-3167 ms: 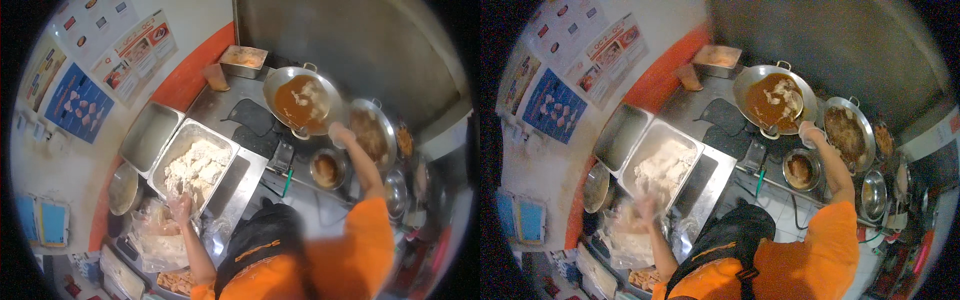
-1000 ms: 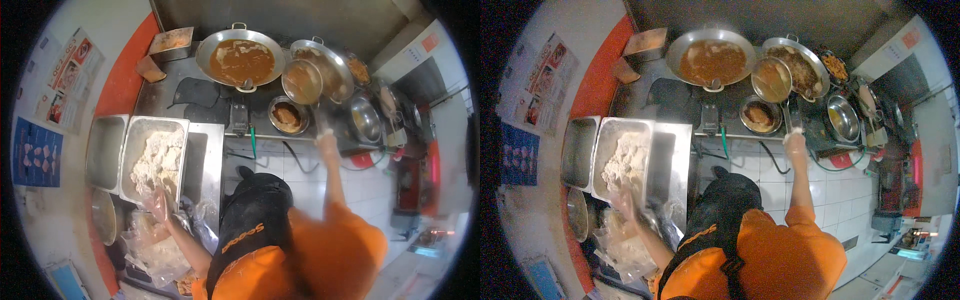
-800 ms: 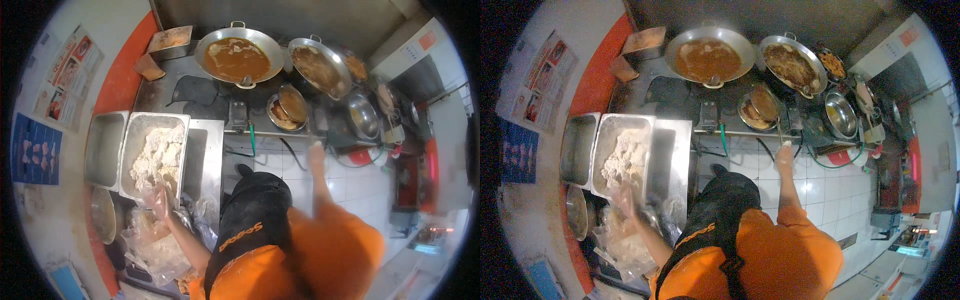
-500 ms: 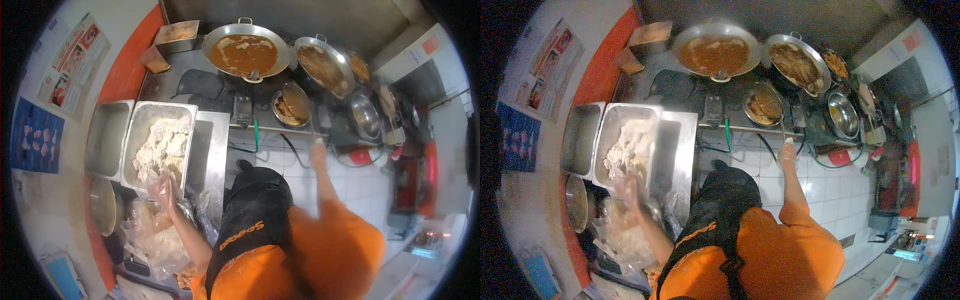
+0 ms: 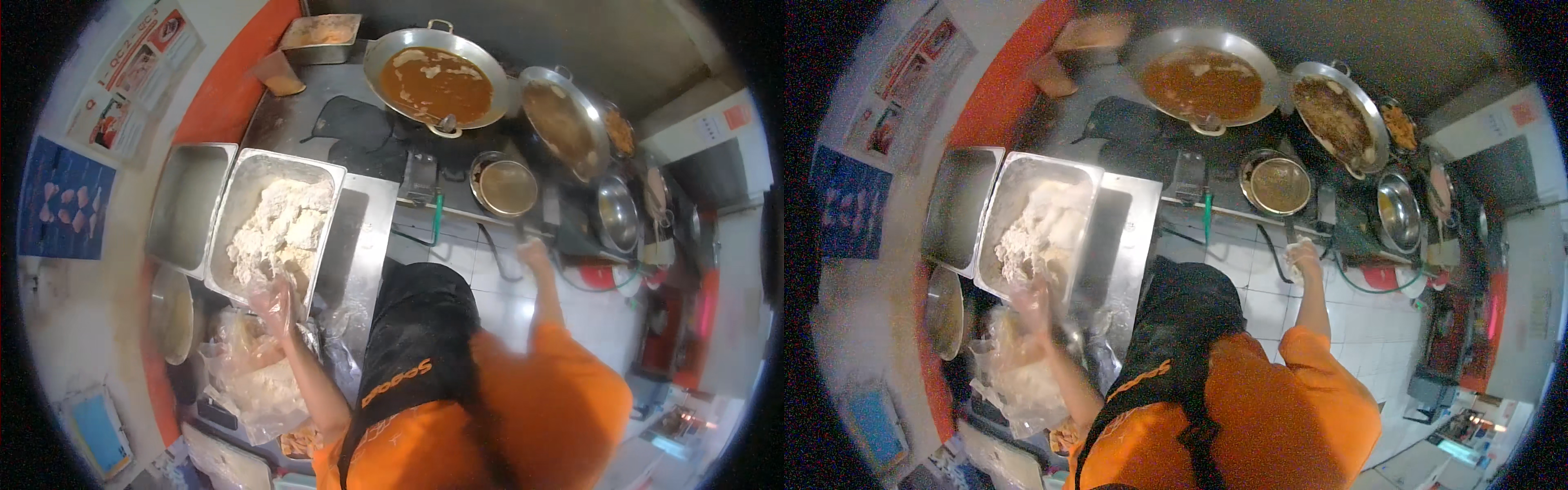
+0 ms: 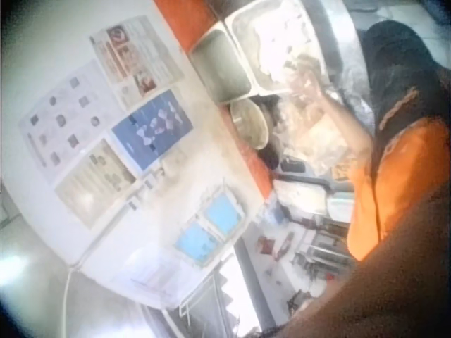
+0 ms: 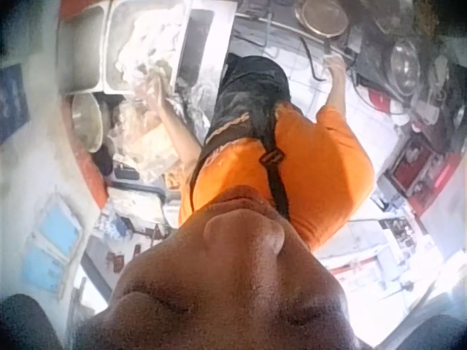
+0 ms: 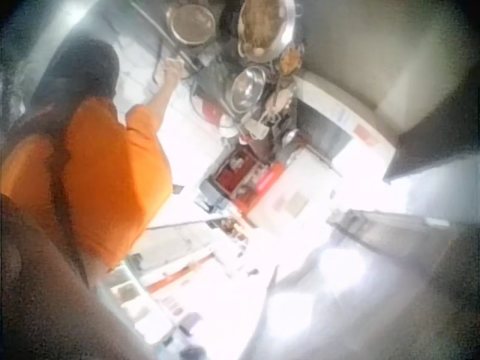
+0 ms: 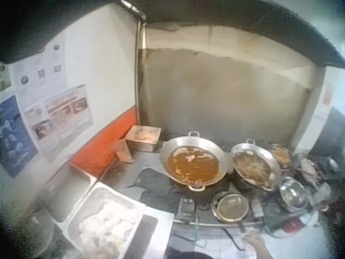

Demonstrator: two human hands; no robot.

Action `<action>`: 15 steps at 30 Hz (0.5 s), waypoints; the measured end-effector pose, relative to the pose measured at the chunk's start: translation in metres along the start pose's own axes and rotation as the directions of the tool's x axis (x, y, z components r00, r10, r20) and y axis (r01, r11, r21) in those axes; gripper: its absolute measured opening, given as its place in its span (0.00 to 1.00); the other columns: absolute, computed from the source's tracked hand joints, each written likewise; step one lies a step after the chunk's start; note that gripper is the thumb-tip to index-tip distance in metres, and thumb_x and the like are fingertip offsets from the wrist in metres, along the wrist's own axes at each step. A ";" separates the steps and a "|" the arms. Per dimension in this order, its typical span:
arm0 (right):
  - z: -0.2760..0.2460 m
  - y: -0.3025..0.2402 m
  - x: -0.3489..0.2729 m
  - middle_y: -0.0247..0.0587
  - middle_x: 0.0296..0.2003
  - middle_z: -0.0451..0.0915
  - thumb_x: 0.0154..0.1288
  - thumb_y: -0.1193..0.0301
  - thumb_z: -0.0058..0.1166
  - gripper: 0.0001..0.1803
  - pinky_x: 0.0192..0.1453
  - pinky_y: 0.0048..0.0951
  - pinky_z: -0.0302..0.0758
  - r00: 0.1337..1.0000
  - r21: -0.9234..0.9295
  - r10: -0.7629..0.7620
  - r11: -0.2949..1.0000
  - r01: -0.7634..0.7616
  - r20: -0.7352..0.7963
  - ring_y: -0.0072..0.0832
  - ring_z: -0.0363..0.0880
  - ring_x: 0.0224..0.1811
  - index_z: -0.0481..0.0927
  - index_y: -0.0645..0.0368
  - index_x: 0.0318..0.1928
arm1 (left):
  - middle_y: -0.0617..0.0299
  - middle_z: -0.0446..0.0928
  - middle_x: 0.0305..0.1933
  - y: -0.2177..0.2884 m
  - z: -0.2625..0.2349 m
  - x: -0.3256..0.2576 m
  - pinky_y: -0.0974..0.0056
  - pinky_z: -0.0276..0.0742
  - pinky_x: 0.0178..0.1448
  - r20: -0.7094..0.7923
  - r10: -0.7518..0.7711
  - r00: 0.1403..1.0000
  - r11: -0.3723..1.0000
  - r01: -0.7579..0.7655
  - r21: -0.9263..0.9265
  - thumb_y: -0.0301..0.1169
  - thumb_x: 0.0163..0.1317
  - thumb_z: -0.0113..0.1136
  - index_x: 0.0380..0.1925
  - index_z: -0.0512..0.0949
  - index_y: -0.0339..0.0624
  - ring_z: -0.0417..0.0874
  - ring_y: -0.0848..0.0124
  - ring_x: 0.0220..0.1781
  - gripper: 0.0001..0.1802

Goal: The person coats meat in flour from a metal container and places it into a pan of hot oil.

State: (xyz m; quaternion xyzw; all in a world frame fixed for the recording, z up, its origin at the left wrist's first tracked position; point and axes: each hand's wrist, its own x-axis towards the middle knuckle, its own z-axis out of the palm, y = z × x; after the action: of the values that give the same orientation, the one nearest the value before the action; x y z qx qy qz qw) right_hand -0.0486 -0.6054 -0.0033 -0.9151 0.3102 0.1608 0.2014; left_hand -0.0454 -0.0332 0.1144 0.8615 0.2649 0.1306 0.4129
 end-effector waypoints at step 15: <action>0.174 -0.181 0.120 0.43 0.38 0.79 0.56 0.68 0.52 0.18 0.42 0.30 0.76 0.624 0.834 -0.569 0.476 -0.281 0.535 0.33 0.78 0.40 0.76 0.65 0.46 | 0.48 0.75 0.36 -0.135 0.023 -0.002 0.59 0.70 0.43 -0.196 -0.133 0.971 0.991 0.136 -0.001 0.32 0.48 0.62 0.37 0.75 0.32 0.74 0.57 0.35 0.18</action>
State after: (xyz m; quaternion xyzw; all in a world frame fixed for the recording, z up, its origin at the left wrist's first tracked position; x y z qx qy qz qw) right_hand 0.1268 -0.4527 -0.1563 -0.5451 0.1395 0.3316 0.7573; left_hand -0.0842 0.0214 -0.0053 0.8270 0.3628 0.1848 0.3876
